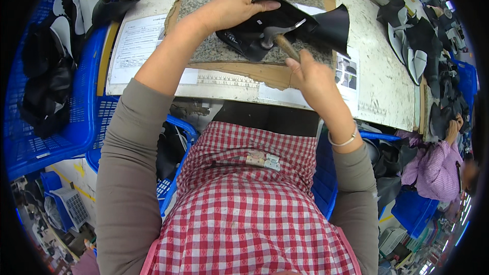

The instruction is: The person assembles black shoe uppers by hand, repeatedly folding and pressing the edges to fit the sole. They use a hammer to tap the shoe edges on a workbench mat to secure the fit. The person handles multiple shoe parts and places finished units into a blue basket.

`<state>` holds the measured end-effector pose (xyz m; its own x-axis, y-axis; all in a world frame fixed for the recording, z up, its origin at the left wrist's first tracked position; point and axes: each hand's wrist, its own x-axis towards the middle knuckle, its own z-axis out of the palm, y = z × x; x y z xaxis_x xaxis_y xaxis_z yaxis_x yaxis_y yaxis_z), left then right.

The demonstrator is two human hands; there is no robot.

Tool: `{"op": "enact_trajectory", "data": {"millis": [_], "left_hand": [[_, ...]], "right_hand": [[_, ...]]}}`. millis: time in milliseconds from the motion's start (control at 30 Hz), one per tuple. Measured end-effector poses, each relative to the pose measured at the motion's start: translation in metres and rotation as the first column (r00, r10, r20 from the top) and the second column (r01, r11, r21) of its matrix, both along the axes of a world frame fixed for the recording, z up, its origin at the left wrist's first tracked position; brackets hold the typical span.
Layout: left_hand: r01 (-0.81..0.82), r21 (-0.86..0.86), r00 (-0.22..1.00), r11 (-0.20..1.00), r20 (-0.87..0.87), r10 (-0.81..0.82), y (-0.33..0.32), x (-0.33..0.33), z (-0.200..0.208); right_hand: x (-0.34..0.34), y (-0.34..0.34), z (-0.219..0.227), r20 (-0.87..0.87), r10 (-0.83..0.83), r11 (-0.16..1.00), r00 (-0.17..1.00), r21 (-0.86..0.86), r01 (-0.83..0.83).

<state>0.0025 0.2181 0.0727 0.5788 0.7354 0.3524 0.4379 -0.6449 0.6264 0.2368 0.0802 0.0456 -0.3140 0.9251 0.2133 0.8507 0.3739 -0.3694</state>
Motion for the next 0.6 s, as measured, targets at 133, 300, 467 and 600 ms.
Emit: {"op": "enact_trajectory", "data": {"millis": [133,300,467,600], "left_hand": [[0.066,-0.187,0.998,0.98,0.007,-0.066,0.022,-0.003,0.013],[0.079,-0.28,0.991,0.957,0.123,-0.046,0.028,0.0,0.016],[0.059,-0.118,0.995,0.991,0.081,-0.049,0.034,0.002,0.015],[0.076,-0.331,0.997,0.941,0.006,-0.079,0.05,0.005,0.026]], "right_hand": [[-0.009,0.0,0.032,-0.192,-0.081,0.994,0.978,0.062,0.094],[-0.022,0.029,0.024,0.162,0.016,0.998,0.987,-0.063,-0.006],[0.002,0.031,0.011,-0.06,-0.034,0.997,0.998,0.074,0.039],[-0.006,0.031,0.011,0.075,-0.101,0.995,0.992,0.003,0.101]]}}
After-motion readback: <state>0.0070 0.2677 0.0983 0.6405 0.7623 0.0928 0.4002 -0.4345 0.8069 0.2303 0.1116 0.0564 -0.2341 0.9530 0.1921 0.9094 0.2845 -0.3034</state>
